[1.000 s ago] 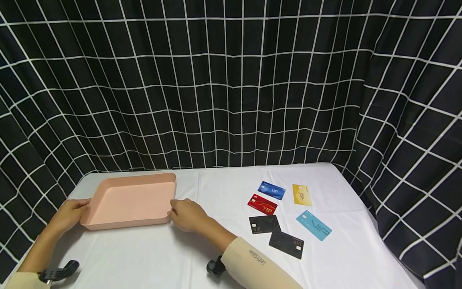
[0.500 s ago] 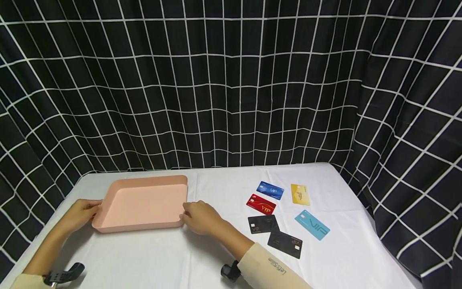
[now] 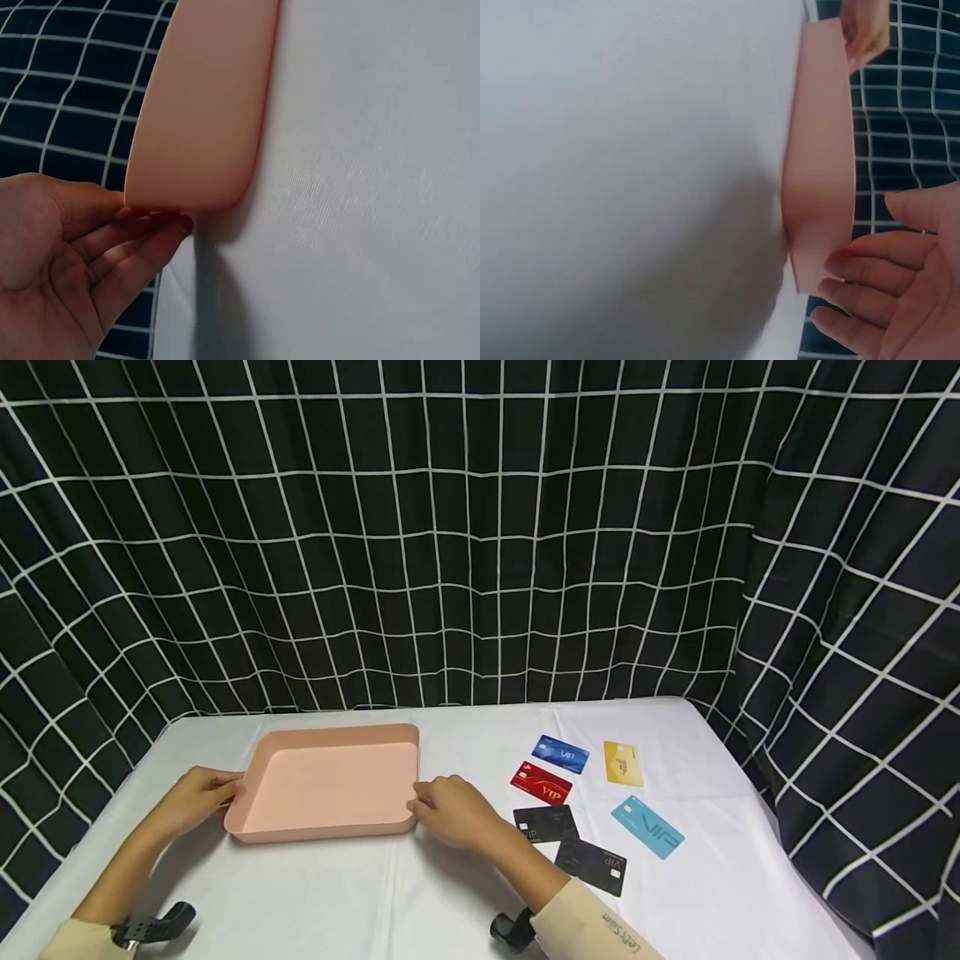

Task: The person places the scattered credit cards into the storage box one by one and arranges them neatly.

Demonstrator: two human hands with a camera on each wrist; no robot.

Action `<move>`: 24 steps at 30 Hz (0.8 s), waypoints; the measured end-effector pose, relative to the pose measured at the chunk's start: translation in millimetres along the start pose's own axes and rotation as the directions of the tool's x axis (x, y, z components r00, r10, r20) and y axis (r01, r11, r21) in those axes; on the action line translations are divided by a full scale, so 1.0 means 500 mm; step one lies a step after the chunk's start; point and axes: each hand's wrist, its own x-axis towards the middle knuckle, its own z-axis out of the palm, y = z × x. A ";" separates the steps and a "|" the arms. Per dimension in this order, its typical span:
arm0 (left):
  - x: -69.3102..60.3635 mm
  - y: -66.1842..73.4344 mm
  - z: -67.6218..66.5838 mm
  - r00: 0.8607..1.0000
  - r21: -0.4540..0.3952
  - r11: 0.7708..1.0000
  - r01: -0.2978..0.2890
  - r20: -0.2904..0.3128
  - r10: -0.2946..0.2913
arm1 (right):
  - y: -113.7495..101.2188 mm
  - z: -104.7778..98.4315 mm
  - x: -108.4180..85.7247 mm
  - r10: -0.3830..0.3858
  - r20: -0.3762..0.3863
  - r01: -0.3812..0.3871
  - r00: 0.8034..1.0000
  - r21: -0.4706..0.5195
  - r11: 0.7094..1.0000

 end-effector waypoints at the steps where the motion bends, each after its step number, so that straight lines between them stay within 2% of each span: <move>1: 0.003 0.003 0.005 1.000 -0.004 1.000 -0.005 0.005 0.005 | 0.004 -0.004 -0.004 0.015 -0.003 -0.015 1.000 0.008 1.000; 9: 0.024 0.028 0.045 0.995 -0.099 0.994 -0.040 0.086 0.049 | 0.043 -0.032 -0.039 0.067 -0.039 -0.066 0.997 0.019 0.998; 15: 0.042 0.047 0.077 0.992 -0.170 0.985 -0.037 0.115 0.057 | 0.067 -0.054 -0.062 0.090 -0.060 -0.088 0.994 0.034 0.996; 24: 0.074 0.077 0.125 0.992 -0.102 0.990 -0.094 0.080 0.102 | 0.103 -0.092 -0.089 0.106 -0.073 -0.103 0.992 0.052 0.993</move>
